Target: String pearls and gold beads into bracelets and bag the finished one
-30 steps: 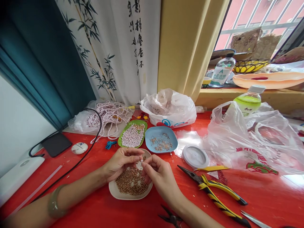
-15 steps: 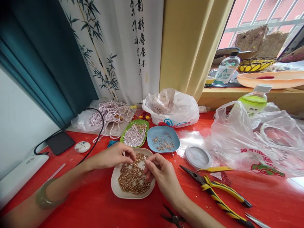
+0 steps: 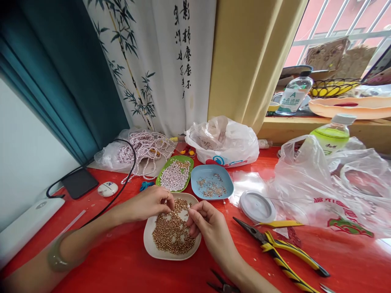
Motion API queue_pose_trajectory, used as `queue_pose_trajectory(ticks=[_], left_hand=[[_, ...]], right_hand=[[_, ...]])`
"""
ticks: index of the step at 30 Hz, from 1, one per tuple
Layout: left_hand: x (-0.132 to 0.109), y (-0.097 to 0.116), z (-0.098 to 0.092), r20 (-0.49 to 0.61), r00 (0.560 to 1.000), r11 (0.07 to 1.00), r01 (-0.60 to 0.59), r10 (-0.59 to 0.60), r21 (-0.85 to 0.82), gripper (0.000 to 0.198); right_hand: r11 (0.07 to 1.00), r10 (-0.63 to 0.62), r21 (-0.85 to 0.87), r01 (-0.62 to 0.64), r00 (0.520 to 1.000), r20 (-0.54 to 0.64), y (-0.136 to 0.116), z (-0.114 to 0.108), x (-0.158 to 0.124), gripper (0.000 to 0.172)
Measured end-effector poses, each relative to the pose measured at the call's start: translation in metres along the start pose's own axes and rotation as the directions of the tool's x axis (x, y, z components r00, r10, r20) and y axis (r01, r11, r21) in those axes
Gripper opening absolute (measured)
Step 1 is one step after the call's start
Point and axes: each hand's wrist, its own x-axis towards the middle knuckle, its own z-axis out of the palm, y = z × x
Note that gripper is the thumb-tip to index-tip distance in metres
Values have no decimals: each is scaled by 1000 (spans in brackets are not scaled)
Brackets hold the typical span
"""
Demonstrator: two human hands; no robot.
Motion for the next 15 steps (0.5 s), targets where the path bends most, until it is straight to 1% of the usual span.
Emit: queue_pose_trajectory(ticks=[5,8,11,15], left_hand=[[-2,-1,-6,-18,1000,998,-8,9,56,20],[-5,-2,-9,14,1000,996,-21,20,82,20],[-6,-1,-7,48,998,994,-42,38,99,19],[-5,1,-2,44,998,992,-48,43,121,22]], right_hand=[[1000,10,-14,-10,1000,-8,0,0,0,29],[1000,16,-19,-16,1000,-11,1,0,0,29],[1000,13,-25,-13,1000,-9,1,-1,1,30],[1000,10,-29,-11,1000,-5,1,-1,0,29]])
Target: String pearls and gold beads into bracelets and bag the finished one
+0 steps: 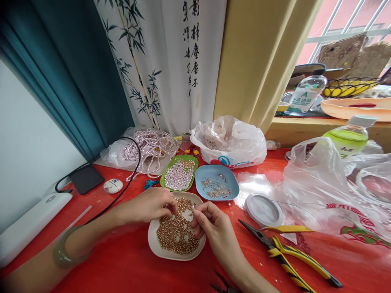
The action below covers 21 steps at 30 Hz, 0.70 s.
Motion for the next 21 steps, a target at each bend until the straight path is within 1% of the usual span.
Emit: queue_pose_trajectory(ticks=[5,10,15,18,21], left_hand=[[1,2,3,-8,999,999,31,-31,7,21],[1,6,2,3,1000,998,29,-29,56,21],[2,7,1,-38,998,997,51,-49,58,16],[3,6,3,-59,998,998,40,-37,48,16],[4,6,5,-45,999,999,16,-14,29,17]], right_hand=[[1000,-9,-7,9,1000,6,1,0,0,27],[1000,-5,-2,5,1000,10,0,0,-1,27],[1000,0,9,0,1000,8,-1,0,-1,28],[1000,5,9,-5,1000,3,-1,0,0,29],[1000,2,-1,-2,1000,1,-1,1,0,30]])
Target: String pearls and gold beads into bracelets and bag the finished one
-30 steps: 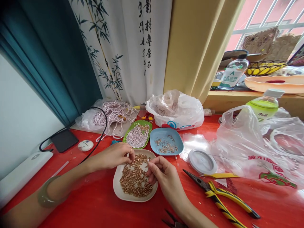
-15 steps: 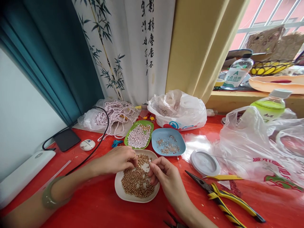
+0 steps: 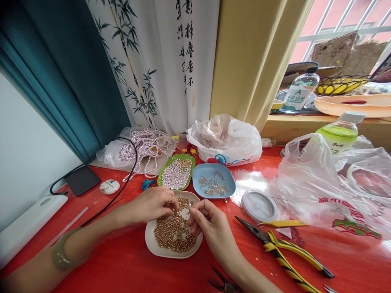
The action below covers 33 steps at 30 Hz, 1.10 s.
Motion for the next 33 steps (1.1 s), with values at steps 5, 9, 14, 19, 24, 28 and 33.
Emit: queue_pose_trajectory(ticks=[5,9,14,19,24,28,33], left_hand=[[0,0,1,-6,1000,1000,15,-15,-1,13],[0,0,-1,-42,999,1000,15,-15,-3,12],[-2,2,-1,49,997,999,-51,51,-7,16],[-1,2,-2,-8,1000,999,12,-12,-36,14],[4,3,1,-10,994,847,85,-106,-524,10],[7,8,5,59,984,514,139,-169,-847,9],[7,11,10,94,977,288,148,-194,-946,12]], right_hand=[[1000,1,1,-1,1000,-2,0,0,-1,30],[1000,-3,0,3,1000,-1,0,0,-1,29],[1000,-5,-14,5,1000,-2,-1,0,-1,30],[1000,1,2,-1,1000,0,-2,1,-1,30],[1000,3,31,-3,1000,-4,-3,1,0,30],[997,41,69,-40,999,-11,-4,2,0,28],[994,68,84,-66,997,-23,-3,3,0,26]])
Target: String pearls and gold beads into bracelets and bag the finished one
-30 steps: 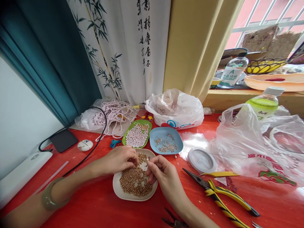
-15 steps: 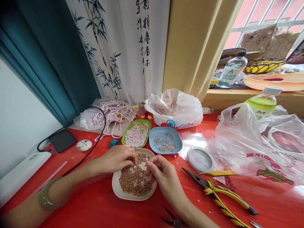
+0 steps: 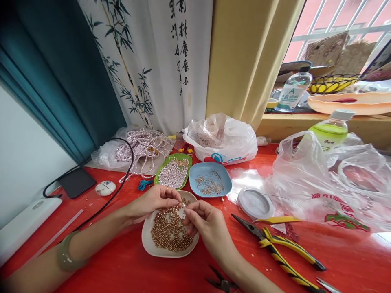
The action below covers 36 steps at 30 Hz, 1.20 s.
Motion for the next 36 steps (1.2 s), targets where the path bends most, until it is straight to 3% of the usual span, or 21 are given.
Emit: queue_pose_trajectory(ticks=[4,7,9,12,15,19,22,26,36], left_hand=[[2,0,0,-19,1000,999,-25,25,27,11],[3,1,-3,-27,995,966,-82,91,246,9],[2,2,-6,-21,992,893,-101,122,438,11],[-2,6,-13,87,994,781,-106,67,616,16],[-5,10,-19,193,981,739,-112,-25,664,17],[-5,13,-23,131,990,684,-128,49,718,14],[-3,13,-24,71,984,532,-149,163,833,14],[-4,12,-23,106,972,369,-179,209,912,18],[-2,2,-18,170,967,243,-214,191,946,11]], right_hand=[[1000,16,3,-16,1000,1,1,-1,0,26],[1000,24,10,-24,1000,-10,1,-1,1,27],[999,30,17,-30,999,-15,1,-1,1,27],[999,30,17,-30,999,-11,1,-2,1,26],[1000,22,12,-22,1000,-5,1,-3,2,25],[1000,16,12,-16,1000,8,3,-4,1,25],[1000,14,10,-14,1000,10,5,-4,1,25],[1000,6,-3,-6,1000,5,5,-3,2,26],[1000,-5,-19,5,1000,6,4,-4,2,26]])
